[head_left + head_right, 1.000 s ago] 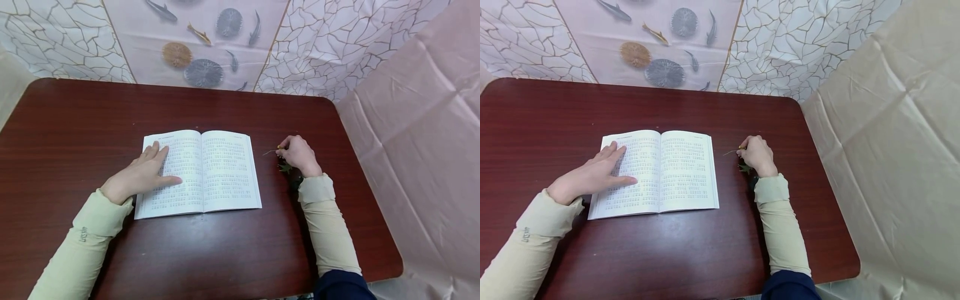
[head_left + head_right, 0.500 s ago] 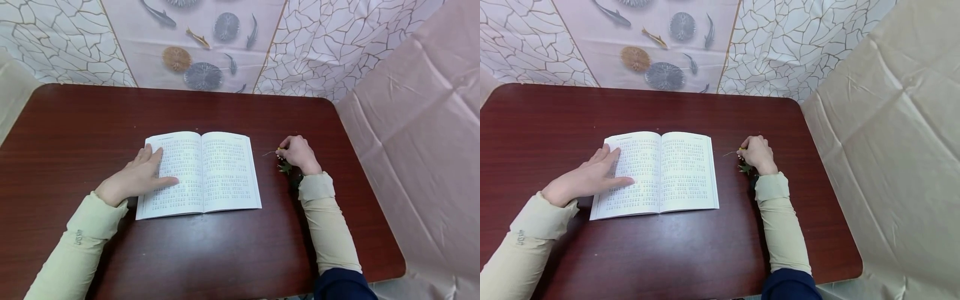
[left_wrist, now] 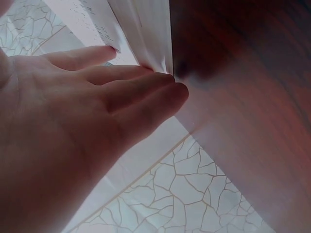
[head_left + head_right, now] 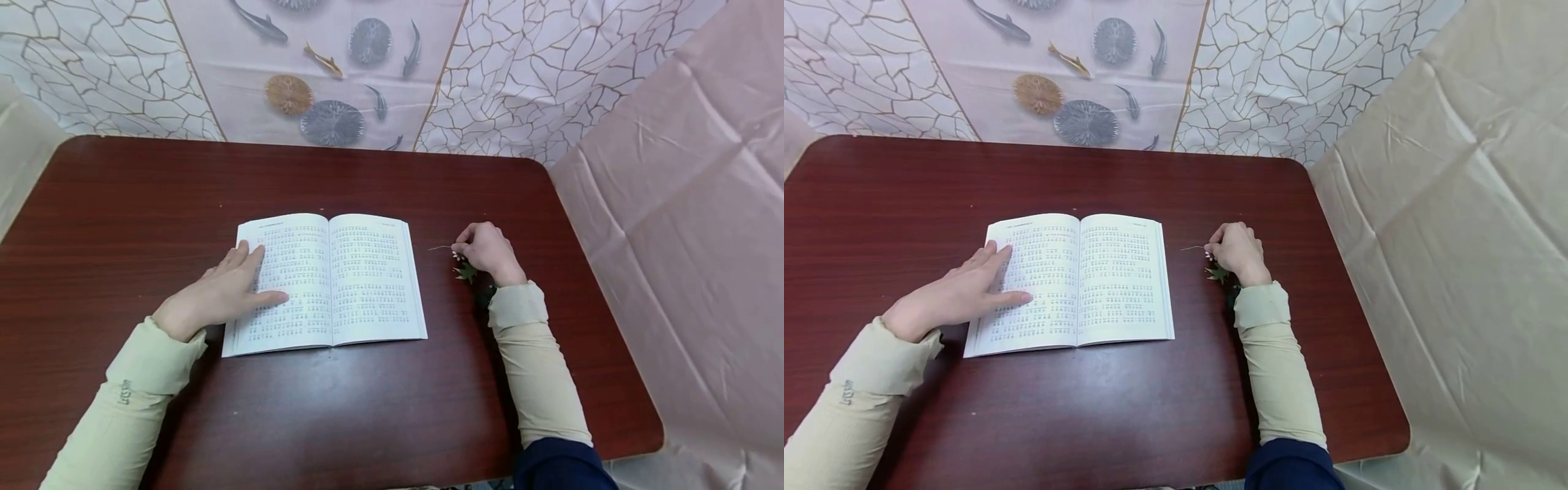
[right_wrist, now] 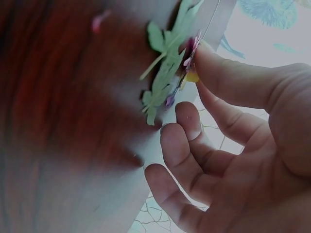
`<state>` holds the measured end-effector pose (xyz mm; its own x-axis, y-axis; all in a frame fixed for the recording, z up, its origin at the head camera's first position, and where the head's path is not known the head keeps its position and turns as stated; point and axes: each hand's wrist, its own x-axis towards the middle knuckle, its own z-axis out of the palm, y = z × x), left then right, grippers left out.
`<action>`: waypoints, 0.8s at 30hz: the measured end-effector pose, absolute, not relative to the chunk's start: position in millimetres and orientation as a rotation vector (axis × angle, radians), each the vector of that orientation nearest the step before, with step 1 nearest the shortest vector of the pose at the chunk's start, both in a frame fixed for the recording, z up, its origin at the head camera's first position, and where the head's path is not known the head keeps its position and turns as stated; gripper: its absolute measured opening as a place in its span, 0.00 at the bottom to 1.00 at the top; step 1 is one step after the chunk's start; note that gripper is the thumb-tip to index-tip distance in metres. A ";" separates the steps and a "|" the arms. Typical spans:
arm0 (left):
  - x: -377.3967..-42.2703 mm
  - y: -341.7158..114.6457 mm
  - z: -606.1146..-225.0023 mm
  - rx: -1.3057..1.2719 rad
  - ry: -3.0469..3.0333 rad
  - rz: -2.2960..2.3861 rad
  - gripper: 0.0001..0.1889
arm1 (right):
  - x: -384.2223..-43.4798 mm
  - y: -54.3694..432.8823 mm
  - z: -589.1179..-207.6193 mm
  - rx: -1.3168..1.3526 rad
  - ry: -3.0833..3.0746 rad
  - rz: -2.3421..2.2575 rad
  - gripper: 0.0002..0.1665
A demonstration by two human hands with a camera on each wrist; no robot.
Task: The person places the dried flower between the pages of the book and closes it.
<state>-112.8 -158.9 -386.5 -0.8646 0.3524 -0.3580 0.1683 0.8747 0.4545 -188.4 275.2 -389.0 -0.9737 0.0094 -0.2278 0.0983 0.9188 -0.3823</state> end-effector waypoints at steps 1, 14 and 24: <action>-112.7 -159.1 -386.8 0.385 2.610 0.574 0.59 | -187.9 275.3 -389.0 0.079 2.855 -0.584 0.11; -109.8 -161.1 -385.4 0.382 2.607 0.582 0.58 | -186.3 278.1 -387.8 0.040 2.839 -0.607 0.12; -109.0 -161.5 -383.7 0.371 2.599 0.575 0.58 | -186.9 284.8 -385.5 0.065 2.819 -0.599 0.16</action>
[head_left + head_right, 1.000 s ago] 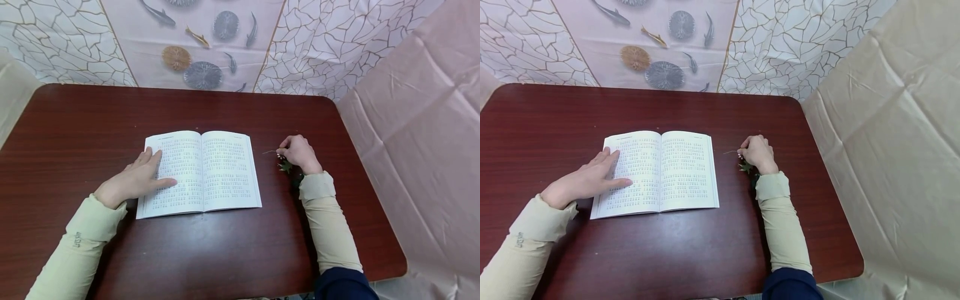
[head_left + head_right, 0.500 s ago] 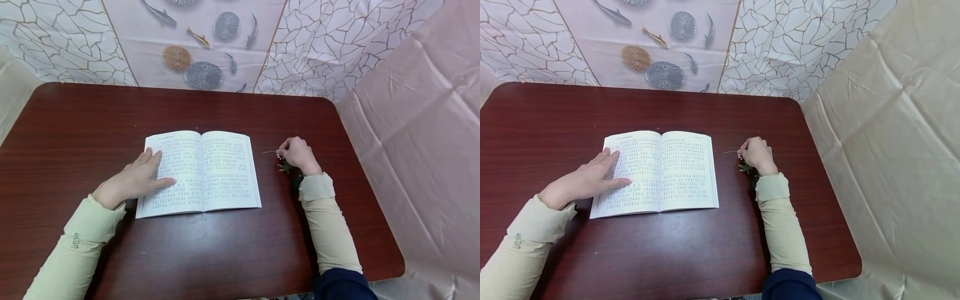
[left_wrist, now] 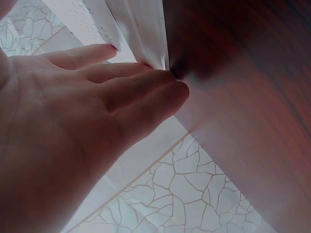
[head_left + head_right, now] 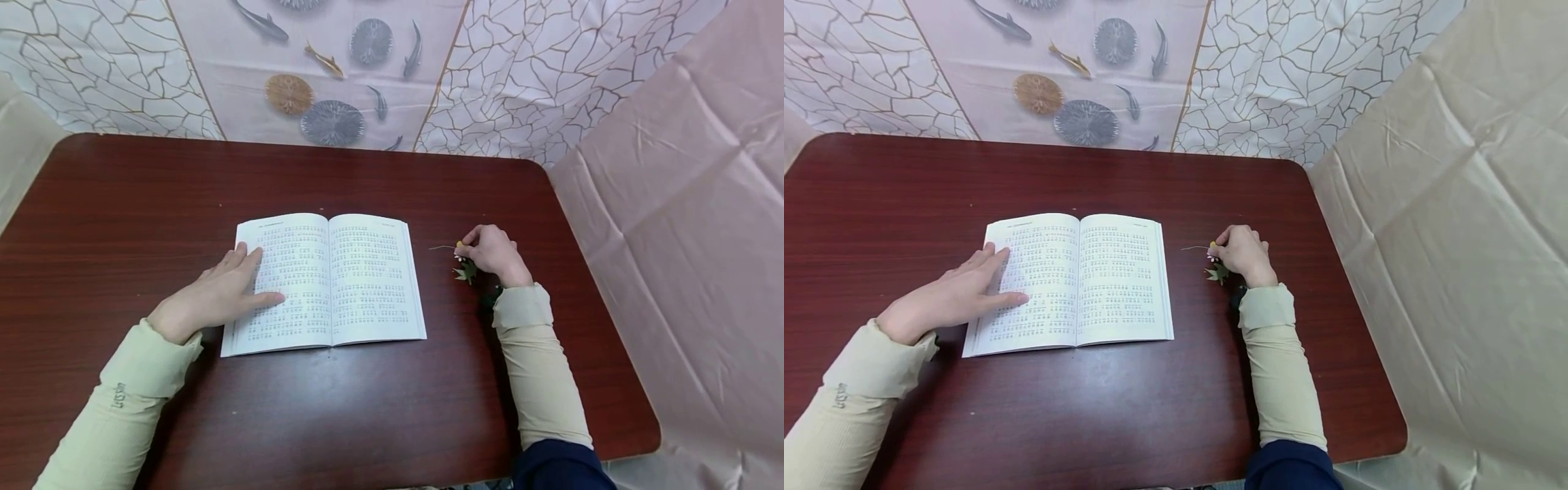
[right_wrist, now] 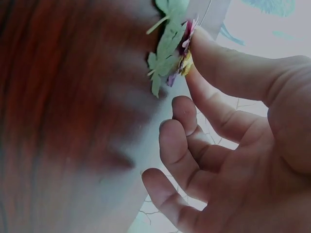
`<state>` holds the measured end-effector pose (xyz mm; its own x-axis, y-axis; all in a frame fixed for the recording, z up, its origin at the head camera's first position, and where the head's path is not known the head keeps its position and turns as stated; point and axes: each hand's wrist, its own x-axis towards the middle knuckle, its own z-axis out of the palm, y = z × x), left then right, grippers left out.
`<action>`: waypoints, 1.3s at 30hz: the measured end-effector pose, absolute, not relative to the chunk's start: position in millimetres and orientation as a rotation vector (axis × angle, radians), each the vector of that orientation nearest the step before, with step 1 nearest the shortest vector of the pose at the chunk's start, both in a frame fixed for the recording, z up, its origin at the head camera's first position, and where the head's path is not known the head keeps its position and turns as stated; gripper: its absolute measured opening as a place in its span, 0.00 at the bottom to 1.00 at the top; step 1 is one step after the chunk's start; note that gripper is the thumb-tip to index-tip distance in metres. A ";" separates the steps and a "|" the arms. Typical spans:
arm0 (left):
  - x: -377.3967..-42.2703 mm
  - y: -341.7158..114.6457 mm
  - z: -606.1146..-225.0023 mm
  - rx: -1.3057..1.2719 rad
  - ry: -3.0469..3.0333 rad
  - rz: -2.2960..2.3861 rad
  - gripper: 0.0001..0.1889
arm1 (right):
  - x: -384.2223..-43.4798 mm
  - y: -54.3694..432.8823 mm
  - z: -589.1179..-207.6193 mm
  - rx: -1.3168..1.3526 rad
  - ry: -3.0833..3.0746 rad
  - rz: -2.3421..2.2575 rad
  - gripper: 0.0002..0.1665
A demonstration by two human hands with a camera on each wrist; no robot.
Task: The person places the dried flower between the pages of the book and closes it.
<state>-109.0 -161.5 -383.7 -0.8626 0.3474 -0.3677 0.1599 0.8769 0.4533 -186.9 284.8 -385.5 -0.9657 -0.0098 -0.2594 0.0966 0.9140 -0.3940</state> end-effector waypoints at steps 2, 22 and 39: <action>-109.1 -161.6 -383.7 0.372 2.598 0.575 0.58 | -187.3 284.9 -386.0 0.070 2.815 -0.598 0.15; -109.6 -163.2 -384.7 0.376 2.593 0.588 0.58 | -188.2 286.1 -389.0 0.058 2.827 -0.630 0.12; -109.2 -164.1 -384.0 0.382 2.596 0.596 0.57 | -186.5 288.0 -388.3 0.022 2.856 -0.693 0.11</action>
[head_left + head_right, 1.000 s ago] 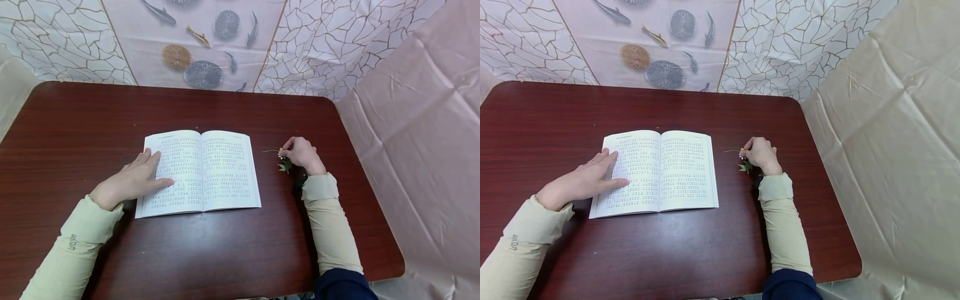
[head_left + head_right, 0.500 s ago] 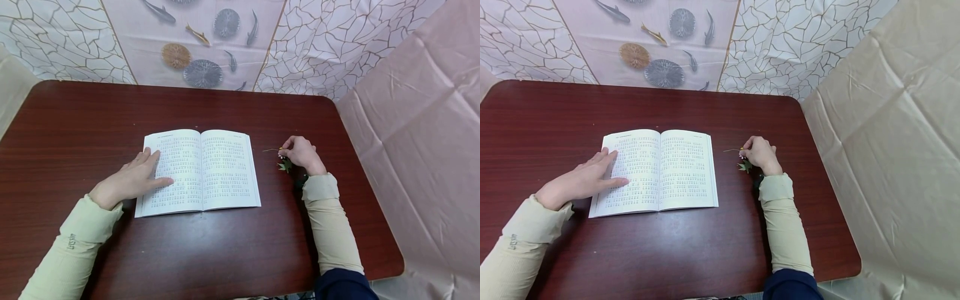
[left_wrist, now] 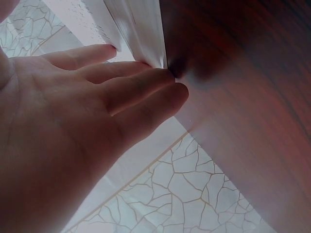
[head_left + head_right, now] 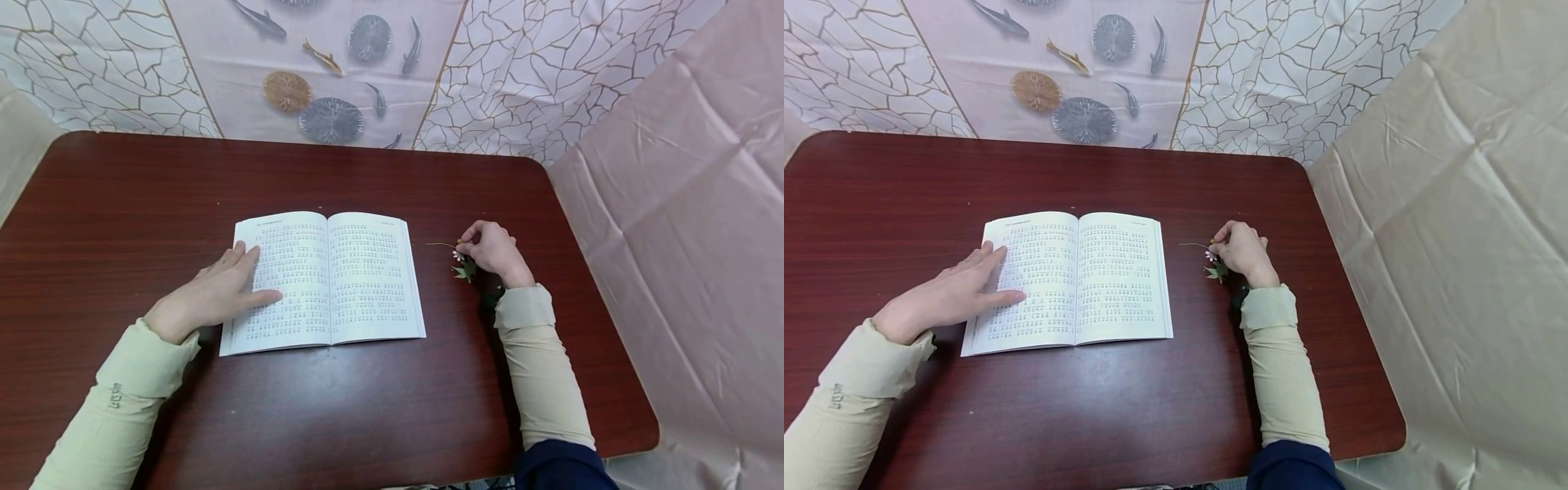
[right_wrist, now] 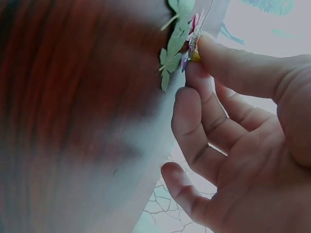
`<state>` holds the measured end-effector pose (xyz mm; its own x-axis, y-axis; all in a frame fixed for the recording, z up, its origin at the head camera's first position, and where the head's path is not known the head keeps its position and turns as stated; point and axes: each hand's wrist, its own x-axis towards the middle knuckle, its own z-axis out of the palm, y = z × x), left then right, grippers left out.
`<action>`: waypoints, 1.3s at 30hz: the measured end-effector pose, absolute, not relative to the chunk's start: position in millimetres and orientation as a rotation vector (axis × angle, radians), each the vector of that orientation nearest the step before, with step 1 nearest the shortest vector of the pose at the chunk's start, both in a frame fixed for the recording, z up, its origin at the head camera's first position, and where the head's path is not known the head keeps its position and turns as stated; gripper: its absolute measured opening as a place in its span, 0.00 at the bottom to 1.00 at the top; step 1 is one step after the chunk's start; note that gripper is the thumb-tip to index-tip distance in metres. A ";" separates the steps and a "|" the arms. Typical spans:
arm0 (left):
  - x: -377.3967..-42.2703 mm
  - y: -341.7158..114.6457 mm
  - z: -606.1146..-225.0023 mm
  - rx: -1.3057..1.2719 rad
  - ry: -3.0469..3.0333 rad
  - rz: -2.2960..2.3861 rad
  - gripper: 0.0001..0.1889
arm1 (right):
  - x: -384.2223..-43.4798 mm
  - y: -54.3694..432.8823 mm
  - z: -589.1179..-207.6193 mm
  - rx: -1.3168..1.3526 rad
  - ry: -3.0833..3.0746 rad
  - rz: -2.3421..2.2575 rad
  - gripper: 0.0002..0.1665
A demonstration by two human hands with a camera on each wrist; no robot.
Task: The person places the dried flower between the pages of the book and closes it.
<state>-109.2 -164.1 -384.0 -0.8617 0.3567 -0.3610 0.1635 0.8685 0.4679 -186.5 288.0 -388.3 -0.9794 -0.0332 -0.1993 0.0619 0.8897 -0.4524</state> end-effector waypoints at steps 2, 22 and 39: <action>-109.1 -164.5 -384.3 0.381 2.596 0.598 0.57 | -186.5 288.5 -389.3 0.021 2.854 -0.714 0.11; -110.0 -164.9 -384.4 0.380 2.598 0.597 0.56 | -180.9 296.3 -389.1 -0.048 2.774 -0.859 0.14; -110.2 -164.8 -383.6 0.371 2.587 0.602 0.57 | -177.3 292.8 -383.8 -0.144 2.707 -0.990 0.11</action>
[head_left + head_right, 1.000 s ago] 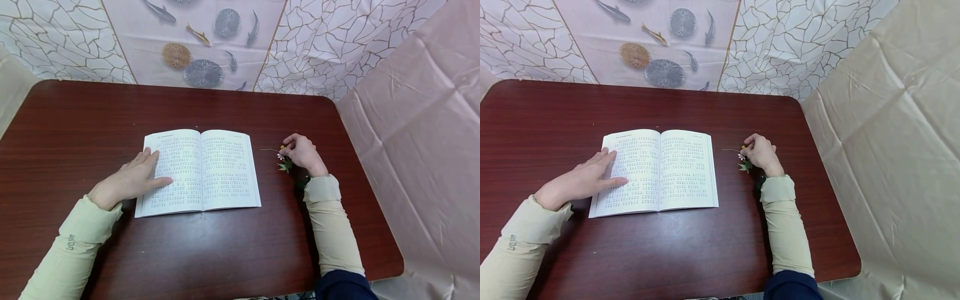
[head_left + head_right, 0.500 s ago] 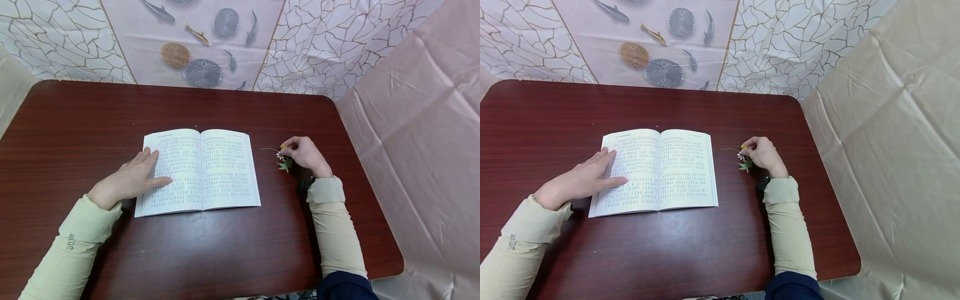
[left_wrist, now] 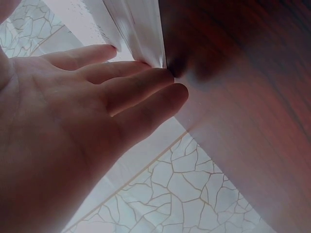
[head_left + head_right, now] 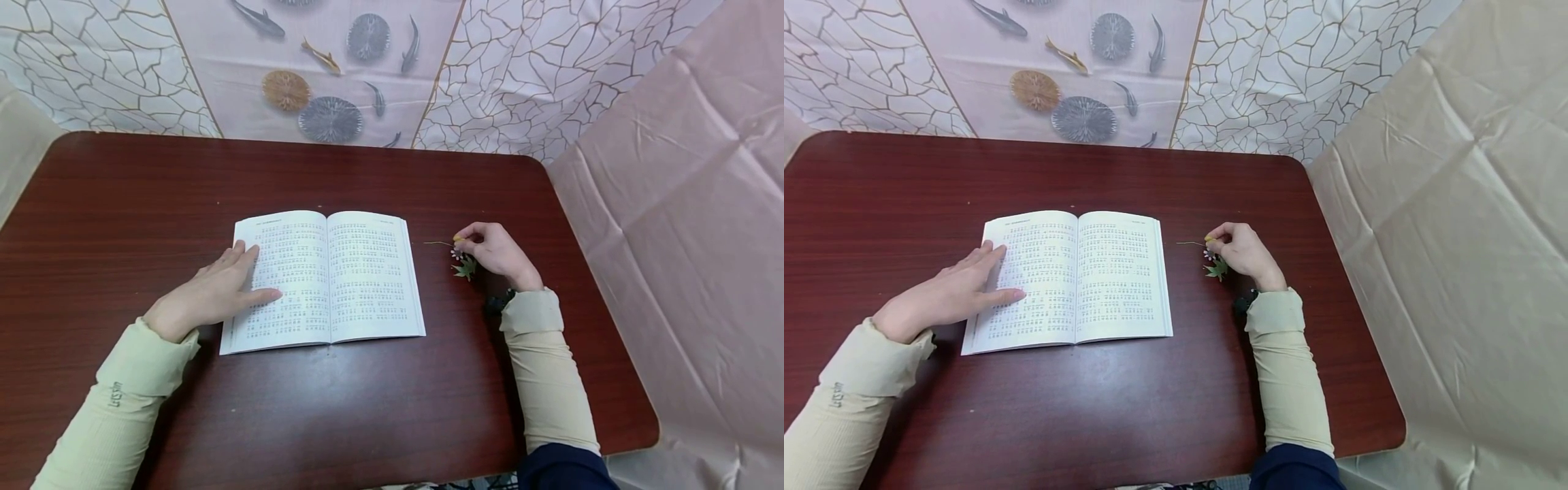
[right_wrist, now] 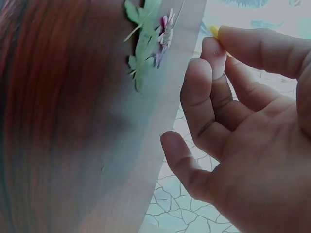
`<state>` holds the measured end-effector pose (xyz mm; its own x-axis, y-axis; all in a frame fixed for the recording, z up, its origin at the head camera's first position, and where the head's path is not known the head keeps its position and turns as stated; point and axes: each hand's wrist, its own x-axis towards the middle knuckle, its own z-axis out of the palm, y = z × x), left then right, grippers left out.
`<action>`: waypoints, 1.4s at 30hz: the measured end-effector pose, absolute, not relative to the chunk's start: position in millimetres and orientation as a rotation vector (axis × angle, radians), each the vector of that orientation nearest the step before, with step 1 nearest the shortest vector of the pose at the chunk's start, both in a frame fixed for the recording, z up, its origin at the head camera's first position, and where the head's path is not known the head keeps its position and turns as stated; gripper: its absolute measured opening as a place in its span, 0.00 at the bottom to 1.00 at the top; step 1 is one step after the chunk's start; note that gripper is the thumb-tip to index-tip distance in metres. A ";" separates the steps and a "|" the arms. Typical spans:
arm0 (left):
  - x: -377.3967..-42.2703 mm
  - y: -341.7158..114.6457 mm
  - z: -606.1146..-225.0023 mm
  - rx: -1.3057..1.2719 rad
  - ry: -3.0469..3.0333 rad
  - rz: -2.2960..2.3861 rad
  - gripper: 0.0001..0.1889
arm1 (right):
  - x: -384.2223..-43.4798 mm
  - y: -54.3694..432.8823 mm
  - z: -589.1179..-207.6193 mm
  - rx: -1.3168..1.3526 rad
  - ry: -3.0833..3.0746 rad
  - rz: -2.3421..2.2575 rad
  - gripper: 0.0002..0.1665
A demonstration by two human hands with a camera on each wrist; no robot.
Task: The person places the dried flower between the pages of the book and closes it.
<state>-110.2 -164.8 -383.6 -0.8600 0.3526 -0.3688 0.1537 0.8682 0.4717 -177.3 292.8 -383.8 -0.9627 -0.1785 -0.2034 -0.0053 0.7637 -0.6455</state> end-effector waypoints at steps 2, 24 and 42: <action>-110.3 -164.9 -383.7 0.371 2.588 0.603 0.57 | -176.3 291.3 -382.4 -0.126 2.694 -1.025 0.11; -111.3 -163.7 -383.3 0.374 2.593 0.595 0.57 | -170.7 273.1 -374.1 -0.180 2.660 -1.149 0.10; -109.1 -165.0 -384.0 0.384 2.596 0.595 0.56 | -165.6 254.3 -377.8 -0.276 2.673 -1.094 0.07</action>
